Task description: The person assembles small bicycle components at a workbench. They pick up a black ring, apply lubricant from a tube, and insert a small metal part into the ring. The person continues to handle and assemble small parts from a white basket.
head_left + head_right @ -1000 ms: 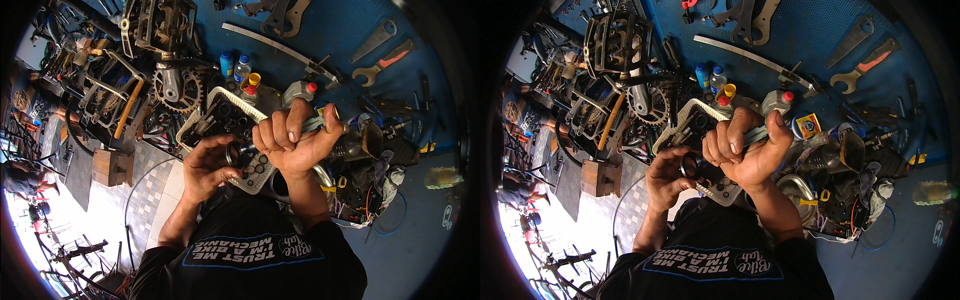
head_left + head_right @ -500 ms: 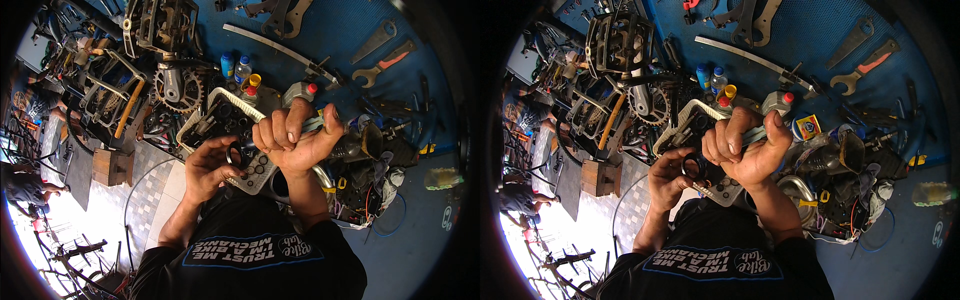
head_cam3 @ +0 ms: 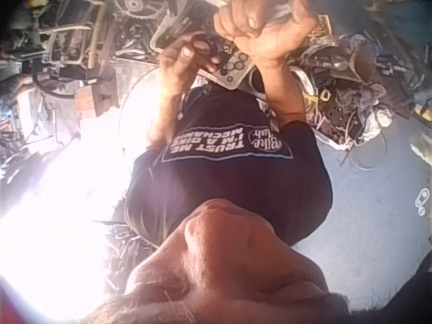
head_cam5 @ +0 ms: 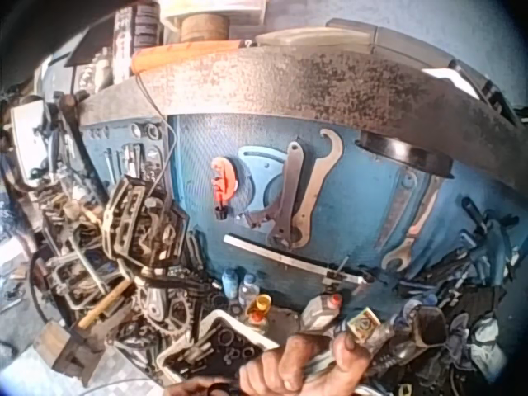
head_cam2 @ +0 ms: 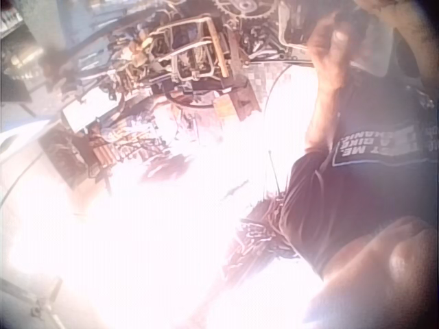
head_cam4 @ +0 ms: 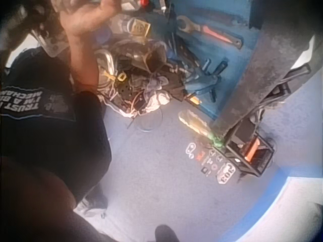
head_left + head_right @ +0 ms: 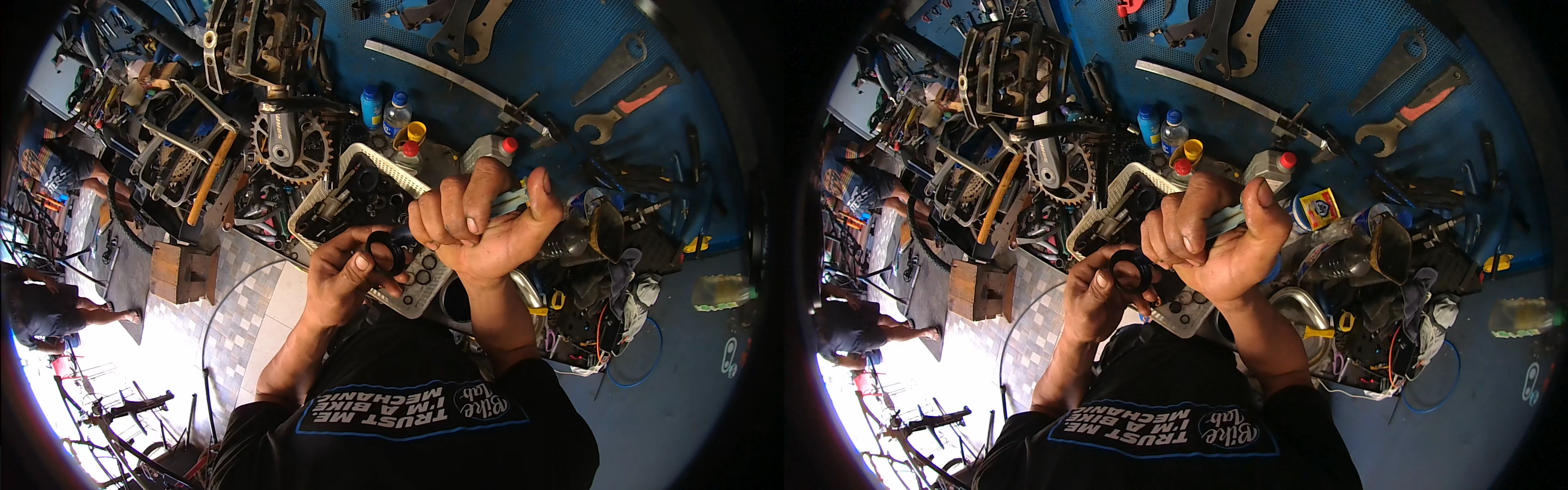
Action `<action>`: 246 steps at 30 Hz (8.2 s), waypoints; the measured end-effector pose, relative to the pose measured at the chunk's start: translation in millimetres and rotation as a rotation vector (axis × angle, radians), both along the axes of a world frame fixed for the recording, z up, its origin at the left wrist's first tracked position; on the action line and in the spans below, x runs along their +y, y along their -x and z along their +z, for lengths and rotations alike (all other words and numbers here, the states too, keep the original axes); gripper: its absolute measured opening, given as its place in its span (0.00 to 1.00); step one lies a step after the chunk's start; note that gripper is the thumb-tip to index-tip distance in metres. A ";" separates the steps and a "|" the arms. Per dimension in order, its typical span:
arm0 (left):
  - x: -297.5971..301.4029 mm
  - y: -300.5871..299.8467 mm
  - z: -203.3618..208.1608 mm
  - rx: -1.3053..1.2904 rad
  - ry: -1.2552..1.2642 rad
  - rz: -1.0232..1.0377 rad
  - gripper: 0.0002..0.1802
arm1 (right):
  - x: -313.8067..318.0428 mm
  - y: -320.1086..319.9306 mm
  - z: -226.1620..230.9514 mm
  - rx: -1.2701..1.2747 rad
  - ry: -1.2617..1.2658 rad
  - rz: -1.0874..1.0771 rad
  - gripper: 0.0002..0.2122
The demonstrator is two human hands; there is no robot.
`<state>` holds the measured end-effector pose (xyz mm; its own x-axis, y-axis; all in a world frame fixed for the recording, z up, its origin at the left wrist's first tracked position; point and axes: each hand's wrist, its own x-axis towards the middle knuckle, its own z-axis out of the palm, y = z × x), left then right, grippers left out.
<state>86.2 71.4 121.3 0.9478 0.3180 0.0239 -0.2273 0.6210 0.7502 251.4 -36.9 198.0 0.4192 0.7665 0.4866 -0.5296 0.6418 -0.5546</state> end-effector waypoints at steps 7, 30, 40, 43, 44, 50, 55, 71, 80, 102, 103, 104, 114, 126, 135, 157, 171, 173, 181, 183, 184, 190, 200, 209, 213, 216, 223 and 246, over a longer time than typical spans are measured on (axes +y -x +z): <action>-0.6 -1.5 -2.1 -0.019 0.132 -0.024 0.31 | 1.4 -1.7 -0.2 0.001 0.002 -0.004 0.35; 4.3 -5.7 1.2 -0.048 0.130 -0.033 0.36 | 1.4 -8.5 -0.3 -0.140 0.013 -0.011 0.34; 5.2 -5.8 -11.1 -0.032 0.052 -0.002 0.41 | 1.5 -7.9 -1.7 -0.168 0.004 0.006 0.35; 3.1 -6.4 -8.7 -0.052 0.109 -0.004 0.37 | 1.8 -8.4 -1.3 -0.180 -0.004 0.007 0.35; 2.5 -6.3 -7.4 -0.048 0.120 -0.004 0.37 | 1.7 -8.2 -1.3 -0.180 -0.005 0.007 0.35; 1.7 -5.6 -8.3 -0.044 0.085 0.010 0.38 | 0.6 -9.8 1.9 -0.180 -0.006 0.020 0.35; 2.3 -9.5 -4.0 -0.069 0.033 0.033 0.34 | -3.7 -8.8 3.3 -0.149 -0.017 0.017 0.34; -2.5 -6.8 -3.7 -0.041 0.125 -0.027 0.36 | -4.0 -7.7 9.1 -0.137 0.027 -0.001 0.34; 1.8 -7.1 -3.0 -0.045 0.218 -0.127 0.35 | 4.0 -3.3 5.7 -0.060 -0.001 -0.002 0.36; 1.9 -10.4 -22.4 -0.203 0.455 -0.250 0.35 | 21.9 -8.9 9.2 -0.081 -0.097 0.137 0.33; 2.2 -10.8 -22.8 -0.208 0.465 -0.253 0.35 | 23.1 -9.7 9.2 -0.082 -0.107 0.151 0.33; 2.5 -11.5 -23.3 -0.217 0.463 -0.257 0.34 | 24.6 -10.6 9.3 -0.083 -0.117 0.165 0.33; 4.8 -14.4 -30.2 -0.287 0.418 -0.220 0.39 | 27.6 -6.6 8.5 -0.031 -0.147 0.227 0.33; 17.4 -19.5 -21.5 -0.321 0.165 -0.069 0.42 | 18.8 8.8 13.5 0.136 -0.085 0.175 0.35; 29.7 -19.8 -18.0 -0.335 0.019 -0.101 0.40 | 7.8 0.2 10.0 0.104 -0.075 0.173 0.35; 44.6 -8.9 -36.4 -0.265 0.135 0.128 0.40 | -27.1 -66.5 -16.1 -0.538 0.520 -0.454 0.21; 39.4 8.1 -53.5 -0.156 -0.152 0.085 0.35 | -25.1 -47.4 -180.1 -1.353 1.327 -0.399 0.23; 37.8 8.7 -48.3 -0.146 -0.217 0.098 0.35 | -26.4 -46.0 -198.4 -1.396 1.284 -0.460 0.21; 38.4 6.4 -38.7 -0.063 -0.207 0.133 0.36 | -24.1 -15.0 -140.7 -1.455 0.959 -0.839 0.23; 39.9 5.3 -39.0 -0.057 -0.221 0.137 0.35 | -25.2 -9.2 -100.9 -1.533 0.721 -0.815 0.28; 40.9 3.3 -40.4 -0.065 -0.229 0.136 0.35 | -26.2 -8.0 -88.2 -1.569 0.605 -0.805 0.31; 40.6 -1.9 -31.2 -0.062 -0.245 0.138 0.35 | -18.7 -7.7 -73.8 -1.757 0.481 -0.820 0.35; 47.5 -1.0 -30.9 -0.067 -0.332 0.144 0.38 | -25.1 2.1 -65.1 -1.662 0.573 -0.631 0.36; 57.8 -3.8 -20.2 -0.145 -0.559 0.149 0.36 | -36.8 5.9 -51.1 -1.111 0.634 -0.089 0.33; 66.7 -4.7 -19.0 -0.162 -0.752 0.141 0.36 | -41.9 1.7 -57.0 -0.795 0.617 0.200 0.33; 69.8 -6.9 -13.6 -0.185 -0.917 0.160 0.34 | -40.9 3.3 -69.6 -0.494 0.549 0.337 0.33; 67.1 -12.3 -10.2 -0.216 -1.146 0.258 0.33 | -38.6 20.8 -66.0 0.530 0.313 0.654 0.40; 66.2 -9.9 -15.3 0.223 0.049 -0.116 0.24 | -8.9 -23.4 -57.3 -2.009 0.502 -0.777 0.32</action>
